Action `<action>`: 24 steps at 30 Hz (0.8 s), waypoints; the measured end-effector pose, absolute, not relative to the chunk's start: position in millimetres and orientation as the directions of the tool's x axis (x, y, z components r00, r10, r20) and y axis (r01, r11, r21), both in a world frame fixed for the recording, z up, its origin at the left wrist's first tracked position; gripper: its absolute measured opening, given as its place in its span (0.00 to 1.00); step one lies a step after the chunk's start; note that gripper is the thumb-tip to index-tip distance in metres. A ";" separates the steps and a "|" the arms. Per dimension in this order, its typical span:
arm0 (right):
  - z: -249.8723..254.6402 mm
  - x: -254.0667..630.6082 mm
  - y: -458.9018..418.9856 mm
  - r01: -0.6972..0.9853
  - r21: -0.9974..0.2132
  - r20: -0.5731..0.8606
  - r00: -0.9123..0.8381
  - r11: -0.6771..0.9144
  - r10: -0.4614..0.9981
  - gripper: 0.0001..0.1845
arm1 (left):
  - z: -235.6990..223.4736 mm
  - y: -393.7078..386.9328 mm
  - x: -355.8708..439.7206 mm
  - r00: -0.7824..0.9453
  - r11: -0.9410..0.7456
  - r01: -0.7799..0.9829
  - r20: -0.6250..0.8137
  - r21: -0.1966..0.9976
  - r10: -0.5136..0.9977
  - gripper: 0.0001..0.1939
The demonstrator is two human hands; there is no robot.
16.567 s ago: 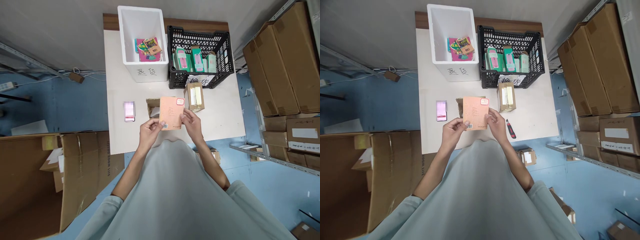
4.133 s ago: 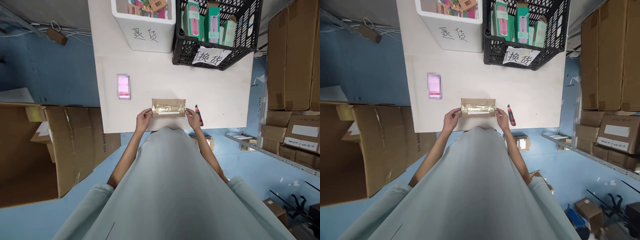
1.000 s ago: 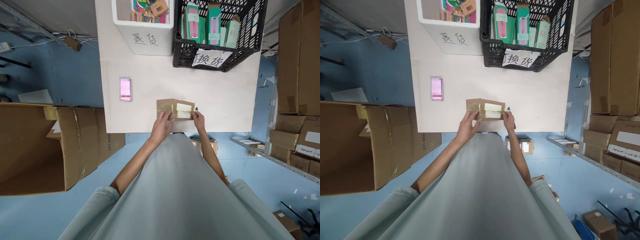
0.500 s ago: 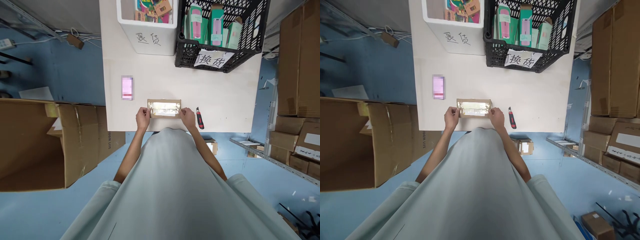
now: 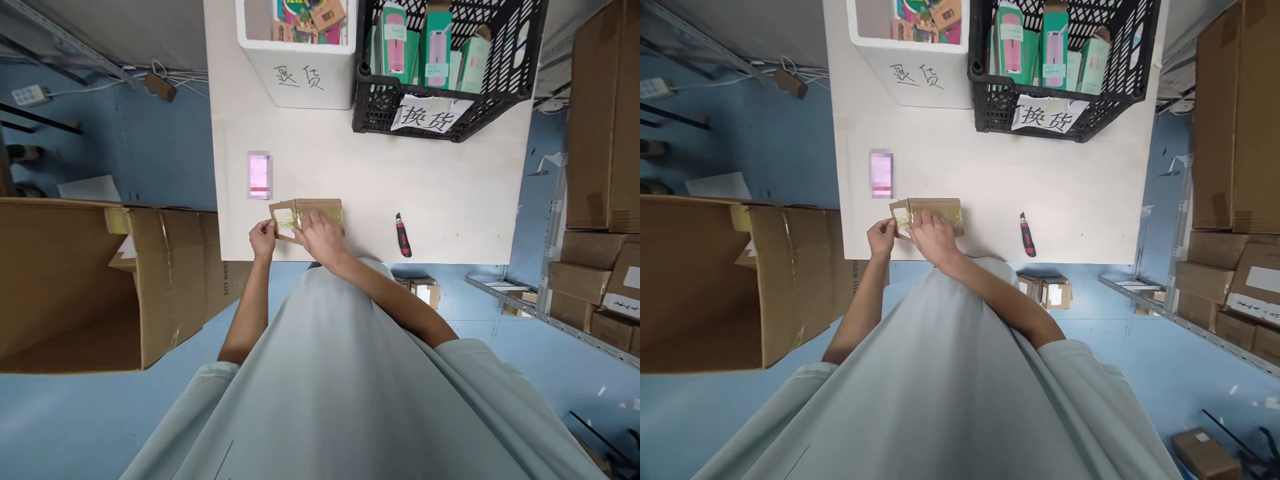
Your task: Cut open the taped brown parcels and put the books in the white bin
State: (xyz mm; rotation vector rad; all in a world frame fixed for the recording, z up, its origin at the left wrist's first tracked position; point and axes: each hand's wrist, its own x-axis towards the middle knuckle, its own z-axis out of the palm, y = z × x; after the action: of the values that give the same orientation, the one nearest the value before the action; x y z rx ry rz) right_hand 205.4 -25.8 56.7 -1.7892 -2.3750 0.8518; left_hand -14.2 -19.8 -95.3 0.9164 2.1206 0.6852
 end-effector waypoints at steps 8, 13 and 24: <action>3.9 303.1 -33.7 0.810 -0.556 -0.335 -0.014 -0.185 0.942 0.14 | -73.1 -26.3 24.0 -0.387 0.544 0.369 -0.407 0.754 0.827 0.08; -31.1 358.4 -39.9 0.634 -0.648 -0.424 0.159 -0.422 0.892 0.08 | -53.5 -30.3 64.9 -0.313 0.492 0.448 -0.385 0.746 0.869 0.08; -29.9 365.4 -127.1 0.592 -0.612 -0.574 0.123 -0.524 0.810 0.03 | -40.0 -112.8 54.4 -0.238 0.563 0.435 -0.514 0.702 0.824 0.08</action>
State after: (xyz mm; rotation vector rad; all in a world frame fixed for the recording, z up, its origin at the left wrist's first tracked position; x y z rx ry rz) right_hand 365.4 -127.1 -29.9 -2.1657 -1.3858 1.3540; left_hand 54.4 -112.8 -40.0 1.0250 1.8676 0.5260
